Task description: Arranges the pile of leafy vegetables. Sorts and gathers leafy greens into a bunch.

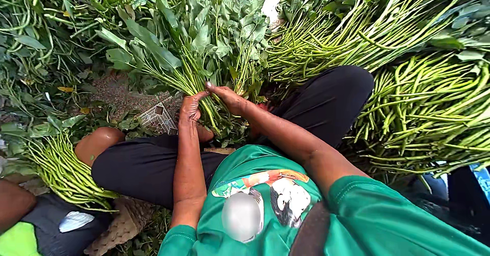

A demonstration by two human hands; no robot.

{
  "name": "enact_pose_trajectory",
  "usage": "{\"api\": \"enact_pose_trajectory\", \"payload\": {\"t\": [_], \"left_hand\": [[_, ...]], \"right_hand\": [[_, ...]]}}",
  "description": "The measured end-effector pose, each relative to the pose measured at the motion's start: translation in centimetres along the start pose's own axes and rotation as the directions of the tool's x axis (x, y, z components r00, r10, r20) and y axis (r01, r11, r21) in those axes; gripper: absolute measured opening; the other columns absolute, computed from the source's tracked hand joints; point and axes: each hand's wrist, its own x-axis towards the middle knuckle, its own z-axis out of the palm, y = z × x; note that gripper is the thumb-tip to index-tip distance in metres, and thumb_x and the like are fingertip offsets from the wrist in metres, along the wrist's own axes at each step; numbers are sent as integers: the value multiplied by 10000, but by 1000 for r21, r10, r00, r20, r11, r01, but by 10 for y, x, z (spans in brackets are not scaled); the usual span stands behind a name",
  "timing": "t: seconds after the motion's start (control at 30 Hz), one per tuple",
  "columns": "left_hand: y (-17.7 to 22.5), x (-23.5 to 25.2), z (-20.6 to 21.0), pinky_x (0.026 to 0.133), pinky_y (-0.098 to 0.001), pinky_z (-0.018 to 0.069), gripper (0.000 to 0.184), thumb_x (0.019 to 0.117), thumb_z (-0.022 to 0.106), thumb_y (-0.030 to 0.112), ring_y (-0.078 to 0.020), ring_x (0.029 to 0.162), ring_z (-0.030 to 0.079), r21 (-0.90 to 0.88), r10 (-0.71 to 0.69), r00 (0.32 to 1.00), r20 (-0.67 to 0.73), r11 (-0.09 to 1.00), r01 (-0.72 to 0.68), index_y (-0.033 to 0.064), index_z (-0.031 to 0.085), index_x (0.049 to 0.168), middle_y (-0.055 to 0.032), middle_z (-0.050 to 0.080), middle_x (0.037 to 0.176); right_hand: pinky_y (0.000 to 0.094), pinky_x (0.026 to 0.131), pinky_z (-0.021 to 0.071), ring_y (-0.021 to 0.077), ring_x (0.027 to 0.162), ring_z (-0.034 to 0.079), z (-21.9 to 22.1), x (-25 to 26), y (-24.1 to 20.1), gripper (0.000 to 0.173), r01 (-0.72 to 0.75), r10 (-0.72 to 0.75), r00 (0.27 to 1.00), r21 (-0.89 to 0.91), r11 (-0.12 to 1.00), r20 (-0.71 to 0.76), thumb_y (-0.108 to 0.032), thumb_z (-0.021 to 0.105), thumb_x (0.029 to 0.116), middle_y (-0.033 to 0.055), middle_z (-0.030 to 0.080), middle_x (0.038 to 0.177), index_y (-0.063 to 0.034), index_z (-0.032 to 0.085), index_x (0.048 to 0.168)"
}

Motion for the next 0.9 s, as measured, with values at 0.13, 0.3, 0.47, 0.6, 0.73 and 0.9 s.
{"api": "enact_pose_trajectory", "payload": {"t": [0.13,0.3,0.47,0.6,0.73,0.9], "left_hand": [[1,4,-5,854,-349,604,333,899,668,-74,-161,935,699,18,35,999,3,999,-35,11,594,1213,-84,711,1038],[2,8,-7,852,-351,604,239,935,635,-55,-197,944,719,-52,46,998,-43,997,-48,-16,643,1171,-119,737,1024],[11,6,-15,827,-374,613,233,958,615,-35,-218,913,720,-125,14,993,-120,992,-29,-18,626,1190,-135,725,1002],[23,7,-36,851,-382,608,273,929,661,-41,-236,949,729,-41,87,974,-207,994,-97,-33,630,1200,-152,743,1037],[34,6,-50,872,-374,609,279,927,669,-41,-231,959,736,55,188,967,-172,982,-181,-37,629,1203,-143,751,1033],[31,6,-50,885,-359,606,313,944,643,-41,-215,991,729,81,219,976,-4,973,-218,-22,595,1252,-124,750,1069]], "right_hand": [[323,876,561,134,953,661,15,3,6,328,179,-134,973,253,951,-187,-228,586,1056,98,690,1099,6,599,1285],[340,879,587,193,981,720,19,3,2,266,363,-202,908,447,817,-368,-39,507,1065,164,726,1144,32,501,1321],[415,918,599,248,941,741,13,-11,3,172,383,-307,922,436,815,-237,-57,419,1093,134,735,930,8,496,1233],[377,766,595,164,716,661,-12,-40,5,247,292,-279,956,-262,920,88,-13,434,1053,103,640,797,96,532,1251],[615,964,515,409,1079,672,-38,-56,-4,357,102,272,934,-900,425,234,-116,671,997,256,679,1183,16,616,1324],[616,1035,486,419,1188,635,-38,-49,-20,375,197,-47,980,-905,378,193,-246,675,1006,251,641,1292,-5,659,1292]]}}
